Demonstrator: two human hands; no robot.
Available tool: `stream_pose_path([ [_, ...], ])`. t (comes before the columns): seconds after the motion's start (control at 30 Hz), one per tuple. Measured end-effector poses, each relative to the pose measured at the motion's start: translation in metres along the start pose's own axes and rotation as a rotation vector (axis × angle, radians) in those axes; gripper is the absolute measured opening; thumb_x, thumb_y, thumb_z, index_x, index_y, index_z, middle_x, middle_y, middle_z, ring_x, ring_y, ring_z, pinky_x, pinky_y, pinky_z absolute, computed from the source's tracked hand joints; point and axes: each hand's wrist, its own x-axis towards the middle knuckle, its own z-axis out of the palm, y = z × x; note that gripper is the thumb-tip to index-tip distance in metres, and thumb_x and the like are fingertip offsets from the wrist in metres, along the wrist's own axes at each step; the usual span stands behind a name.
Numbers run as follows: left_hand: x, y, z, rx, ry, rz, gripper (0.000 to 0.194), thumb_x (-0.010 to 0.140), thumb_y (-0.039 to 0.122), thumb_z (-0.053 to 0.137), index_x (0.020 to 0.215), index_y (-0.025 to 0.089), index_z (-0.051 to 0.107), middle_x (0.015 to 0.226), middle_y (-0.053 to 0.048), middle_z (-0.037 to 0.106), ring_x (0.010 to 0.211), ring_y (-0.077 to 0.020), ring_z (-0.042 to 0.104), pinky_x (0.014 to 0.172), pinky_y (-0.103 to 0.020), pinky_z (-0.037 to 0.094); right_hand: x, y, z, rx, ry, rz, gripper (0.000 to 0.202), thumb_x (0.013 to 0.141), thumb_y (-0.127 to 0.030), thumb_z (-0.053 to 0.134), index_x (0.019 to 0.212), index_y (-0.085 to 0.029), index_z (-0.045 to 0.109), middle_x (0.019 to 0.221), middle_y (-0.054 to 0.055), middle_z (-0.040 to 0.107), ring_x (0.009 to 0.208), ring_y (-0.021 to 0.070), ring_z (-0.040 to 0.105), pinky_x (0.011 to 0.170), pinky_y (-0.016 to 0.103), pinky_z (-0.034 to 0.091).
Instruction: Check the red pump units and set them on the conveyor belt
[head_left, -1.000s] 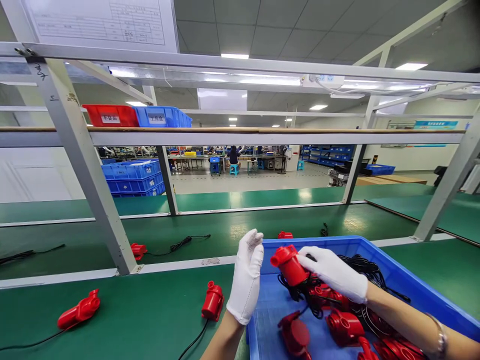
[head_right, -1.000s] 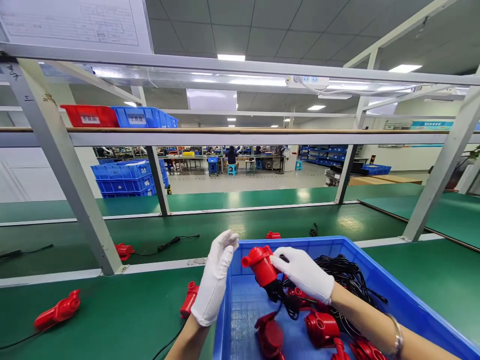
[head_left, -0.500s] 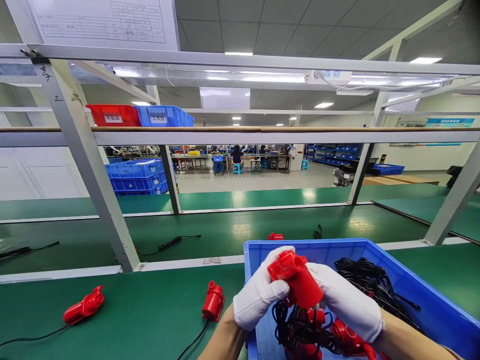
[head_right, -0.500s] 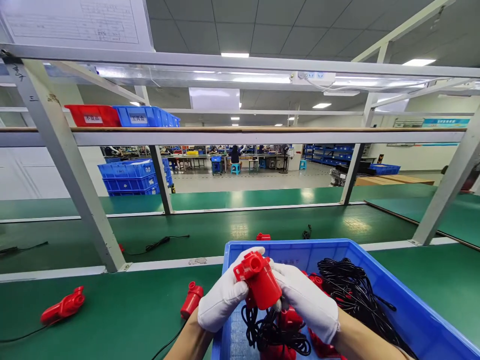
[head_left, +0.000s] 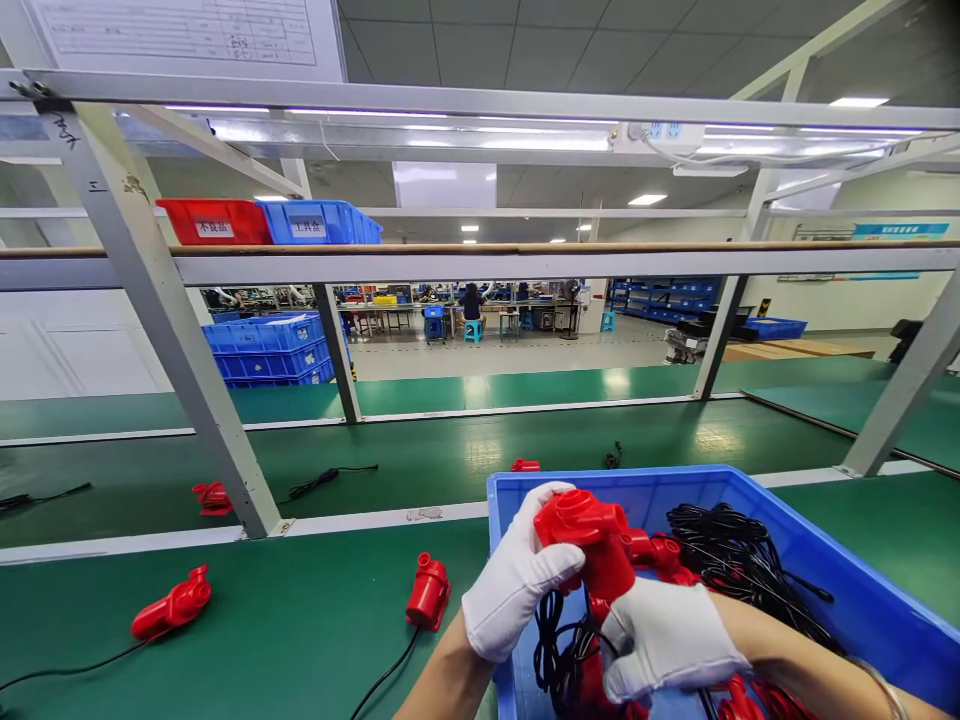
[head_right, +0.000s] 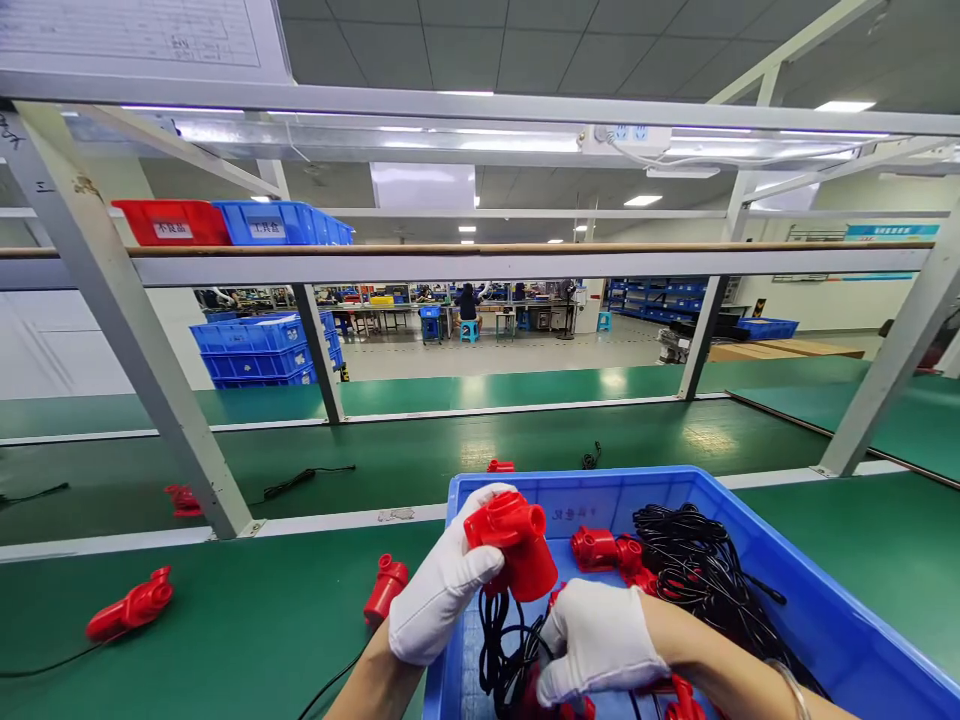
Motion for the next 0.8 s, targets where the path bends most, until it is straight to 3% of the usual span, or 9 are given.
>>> stream_pose_path([
  [0.1,-0.003,0.003,0.002,-0.004,0.013,0.005,0.065,0.076,0.048,0.078,0.128,0.022,0.049,0.129,-0.01,0.059,0.122,-0.0297,0.053,0.104,-0.042,0.038,0.01,0.0,0.004,0.217,0.085,-0.058,0.014,0.072,-0.025,0.067,0.063,-0.017,0.061,0.057,-0.006,0.048,0.053,0.0078,0.036,0.049,0.021,0.026],
  [0.23,-0.006,0.007,-0.003,-0.044,0.037,0.072,0.062,0.08,0.05,0.073,0.13,0.021,0.051,0.135,-0.012,0.057,0.128,-0.0324,0.049,0.111,-0.046,0.034,0.019,0.0,-0.009,0.508,0.197,-0.061,0.027,0.084,-0.042,0.056,0.076,-0.017,0.061,0.068,-0.002,0.052,0.065,0.0118,0.045,0.066,0.025,0.042],
  [0.33,-0.006,0.007,-0.011,-0.081,0.095,0.097,0.058,0.084,0.046,0.071,0.133,0.023,0.052,0.138,-0.011,0.056,0.132,-0.0309,0.047,0.113,-0.046,0.032,0.02,0.004,-0.016,0.725,0.257,-0.045,0.046,0.09,-0.057,0.044,0.083,-0.016,0.065,0.054,-0.006,0.034,0.057,0.0114,0.041,0.071,0.03,0.046],
  [0.43,-0.004,0.008,-0.019,-0.155,0.234,0.111,0.049,0.087,0.041,0.068,0.132,0.024,0.056,0.135,-0.009,0.059,0.13,-0.0282,0.05,0.111,-0.043,0.037,0.016,0.006,-0.02,0.92,0.35,-0.093,0.045,0.093,-0.053,0.047,0.113,-0.018,0.066,0.048,-0.011,0.014,0.047,0.0087,0.027,0.072,0.03,0.047],
  [0.53,-0.001,0.016,-0.026,-0.289,0.391,0.164,0.044,0.089,0.038,0.067,0.13,0.023,0.058,0.127,-0.008,0.064,0.123,-0.0272,0.056,0.107,-0.045,0.044,0.012,0.005,-0.026,0.998,0.549,-0.202,0.048,0.09,-0.052,0.056,0.131,-0.026,0.057,0.057,-0.007,0.04,0.058,0.0112,0.046,0.081,0.033,0.048],
  [0.63,0.003,0.027,-0.033,-0.391,0.511,0.238,0.038,0.093,0.033,0.062,0.127,0.018,0.06,0.122,-0.011,0.066,0.112,-0.0272,0.064,0.101,-0.05,0.05,0.011,0.005,-0.038,0.893,0.647,-0.22,0.046,0.085,-0.057,0.06,0.118,-0.025,0.064,0.082,0.001,0.06,0.085,0.0179,0.059,0.09,0.036,0.048],
  [0.73,0.006,0.033,-0.037,-0.465,0.564,0.276,0.033,0.097,0.029,0.054,0.126,0.013,0.058,0.114,-0.014,0.067,0.101,-0.0266,0.069,0.096,-0.052,0.054,0.004,0.002,-0.049,0.82,0.603,-0.165,0.042,0.087,-0.056,0.057,0.104,-0.019,0.068,0.084,0.004,0.065,0.085,0.0196,0.061,0.088,0.037,0.048],
  [0.8,0.008,0.034,-0.037,-0.533,0.579,0.255,0.034,0.099,0.03,0.048,0.126,0.011,0.055,0.108,-0.016,0.067,0.097,-0.0264,0.07,0.092,-0.051,0.057,-0.008,-0.006,-0.05,0.628,0.445,-0.129,0.04,0.09,-0.052,0.055,0.1,-0.016,0.069,0.079,0.004,0.068,0.08,0.0188,0.062,0.082,0.035,0.049],
])
